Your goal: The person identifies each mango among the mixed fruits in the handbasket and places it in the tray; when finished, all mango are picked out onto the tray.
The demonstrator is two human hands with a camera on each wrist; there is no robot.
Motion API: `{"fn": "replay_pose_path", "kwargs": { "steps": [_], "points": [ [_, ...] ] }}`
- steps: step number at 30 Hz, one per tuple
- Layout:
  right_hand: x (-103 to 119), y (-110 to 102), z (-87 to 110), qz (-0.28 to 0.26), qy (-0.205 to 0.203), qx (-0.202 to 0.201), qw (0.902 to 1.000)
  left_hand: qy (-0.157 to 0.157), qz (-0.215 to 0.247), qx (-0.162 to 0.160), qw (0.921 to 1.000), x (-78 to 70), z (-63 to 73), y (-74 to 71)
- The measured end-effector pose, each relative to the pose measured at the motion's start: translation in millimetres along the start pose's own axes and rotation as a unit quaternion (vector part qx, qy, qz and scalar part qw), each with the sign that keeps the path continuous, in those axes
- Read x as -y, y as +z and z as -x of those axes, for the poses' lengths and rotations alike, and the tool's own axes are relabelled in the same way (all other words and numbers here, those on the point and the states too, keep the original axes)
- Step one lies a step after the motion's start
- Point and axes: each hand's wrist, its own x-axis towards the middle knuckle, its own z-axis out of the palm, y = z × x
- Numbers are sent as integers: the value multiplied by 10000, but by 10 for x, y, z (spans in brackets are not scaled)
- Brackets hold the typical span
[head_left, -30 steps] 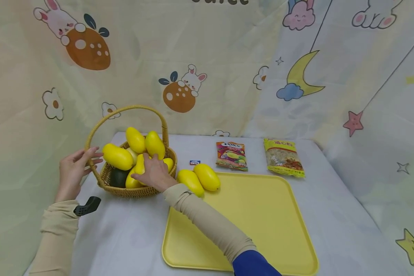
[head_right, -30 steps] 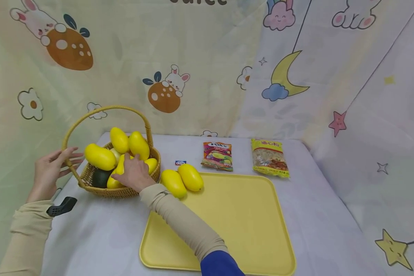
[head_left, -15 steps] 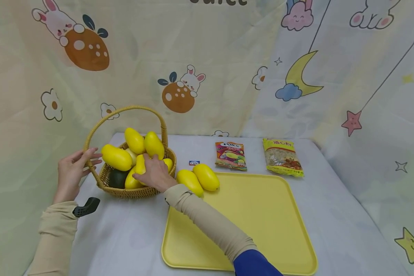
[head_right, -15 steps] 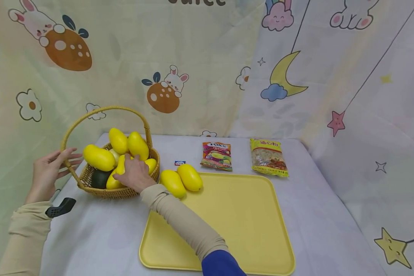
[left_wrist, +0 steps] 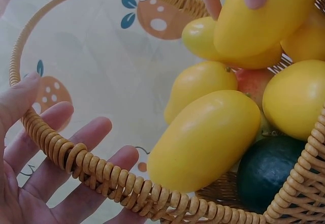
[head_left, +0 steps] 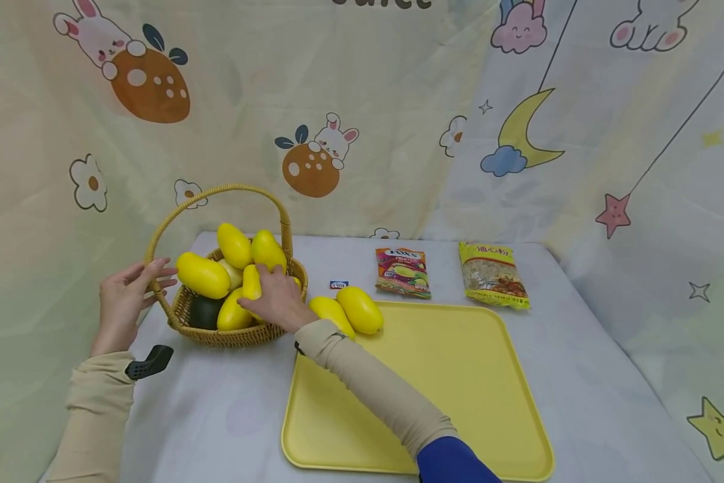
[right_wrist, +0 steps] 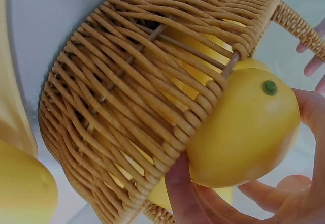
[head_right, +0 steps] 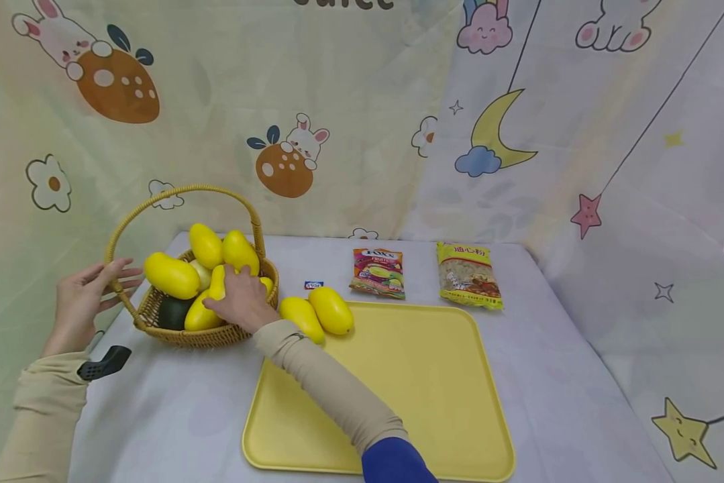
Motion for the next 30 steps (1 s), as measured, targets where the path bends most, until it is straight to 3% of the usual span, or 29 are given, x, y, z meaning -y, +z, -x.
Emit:
{"fn": "replay_pose_path", "kwargs": {
  "steps": [8, 30],
  "points": [
    [-104, -127, 77, -114, -1, 56, 9999, -2, 19, -5, 10000, -5, 9, 7],
    [-734, -509, 445, -504, -33, -329, 9982, 42, 105, 63, 9999, -10, -6, -11]
  ]
}}
